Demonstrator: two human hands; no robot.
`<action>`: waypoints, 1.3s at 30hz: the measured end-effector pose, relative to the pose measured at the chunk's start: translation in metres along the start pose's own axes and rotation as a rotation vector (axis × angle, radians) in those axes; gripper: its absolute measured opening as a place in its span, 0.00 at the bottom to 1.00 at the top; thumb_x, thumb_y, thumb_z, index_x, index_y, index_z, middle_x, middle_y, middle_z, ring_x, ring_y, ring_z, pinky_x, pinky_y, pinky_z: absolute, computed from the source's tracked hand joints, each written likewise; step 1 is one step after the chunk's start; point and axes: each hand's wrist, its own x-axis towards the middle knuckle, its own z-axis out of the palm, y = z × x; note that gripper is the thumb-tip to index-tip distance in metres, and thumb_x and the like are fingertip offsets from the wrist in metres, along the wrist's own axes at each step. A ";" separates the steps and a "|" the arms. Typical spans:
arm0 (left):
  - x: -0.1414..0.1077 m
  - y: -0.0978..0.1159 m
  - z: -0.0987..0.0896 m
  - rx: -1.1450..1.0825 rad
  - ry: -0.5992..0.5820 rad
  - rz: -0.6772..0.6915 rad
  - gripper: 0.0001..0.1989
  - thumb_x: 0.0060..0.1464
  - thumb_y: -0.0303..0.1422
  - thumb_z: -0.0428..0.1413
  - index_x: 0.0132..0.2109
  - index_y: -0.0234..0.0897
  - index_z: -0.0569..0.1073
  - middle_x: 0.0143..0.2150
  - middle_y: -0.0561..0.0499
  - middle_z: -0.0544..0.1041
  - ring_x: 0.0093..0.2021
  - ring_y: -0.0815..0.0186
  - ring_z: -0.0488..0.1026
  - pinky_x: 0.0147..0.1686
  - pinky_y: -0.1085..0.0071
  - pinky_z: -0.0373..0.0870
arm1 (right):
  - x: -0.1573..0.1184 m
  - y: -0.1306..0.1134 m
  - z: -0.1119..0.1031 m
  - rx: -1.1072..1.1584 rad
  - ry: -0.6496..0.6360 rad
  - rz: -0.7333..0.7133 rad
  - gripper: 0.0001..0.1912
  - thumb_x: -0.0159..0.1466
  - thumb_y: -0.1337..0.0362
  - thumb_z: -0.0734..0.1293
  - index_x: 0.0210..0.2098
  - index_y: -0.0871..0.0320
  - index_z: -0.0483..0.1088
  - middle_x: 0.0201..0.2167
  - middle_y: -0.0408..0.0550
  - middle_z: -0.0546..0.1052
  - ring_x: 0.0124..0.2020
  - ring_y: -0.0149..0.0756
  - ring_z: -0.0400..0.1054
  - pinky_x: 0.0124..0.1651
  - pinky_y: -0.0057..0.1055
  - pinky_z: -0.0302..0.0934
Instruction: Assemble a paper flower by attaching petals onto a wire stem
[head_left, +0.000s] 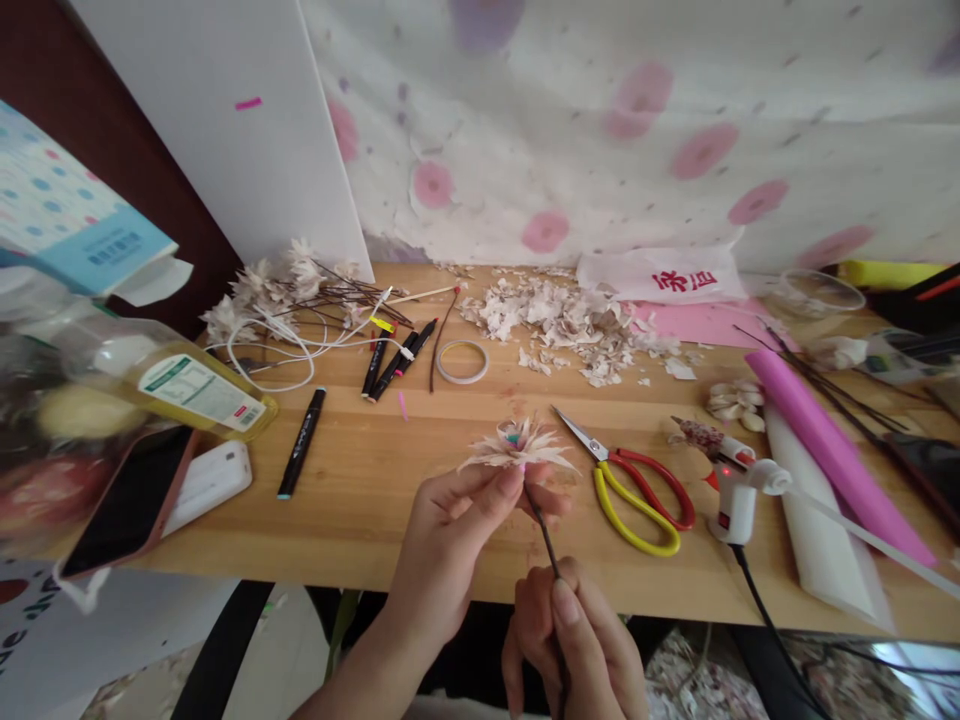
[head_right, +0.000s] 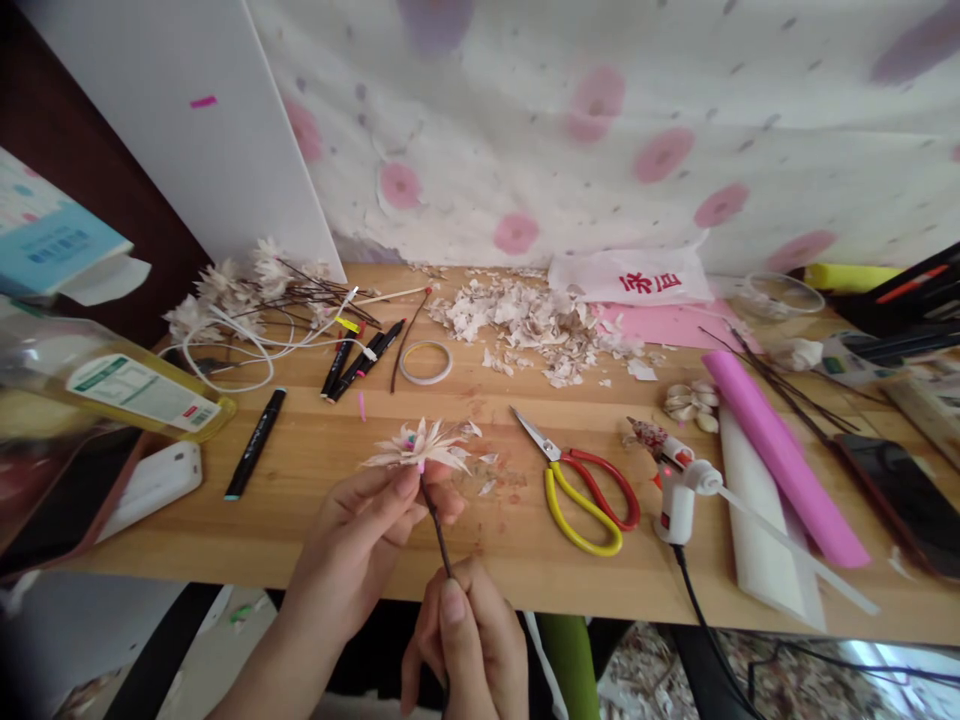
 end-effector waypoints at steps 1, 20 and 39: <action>0.000 -0.001 -0.001 -0.001 -0.001 0.005 0.07 0.60 0.42 0.64 0.37 0.49 0.87 0.33 0.59 0.87 0.33 0.69 0.77 0.49 0.70 0.70 | 0.001 0.002 -0.002 0.027 -0.025 0.010 0.25 0.69 0.44 0.66 0.24 0.56 0.65 0.18 0.31 0.53 0.14 0.22 0.48 0.18 0.22 0.54; -0.001 0.000 0.003 -0.299 0.024 -0.099 0.05 0.50 0.38 0.72 0.33 0.43 0.86 0.34 0.57 0.86 0.33 0.74 0.79 0.38 0.79 0.74 | 0.010 0.001 -0.007 0.379 -0.308 0.074 0.22 0.72 0.50 0.66 0.26 0.56 0.66 0.14 0.28 0.51 0.12 0.19 0.38 0.14 0.14 0.52; 0.001 -0.002 0.003 -0.274 0.035 -0.105 0.08 0.47 0.39 0.73 0.31 0.41 0.86 0.32 0.54 0.83 0.34 0.71 0.76 0.45 0.74 0.71 | 0.027 0.003 -0.019 0.954 -0.569 0.377 0.19 0.72 0.58 0.55 0.24 0.54 0.55 0.11 0.20 0.51 0.07 0.11 0.24 0.11 0.08 0.40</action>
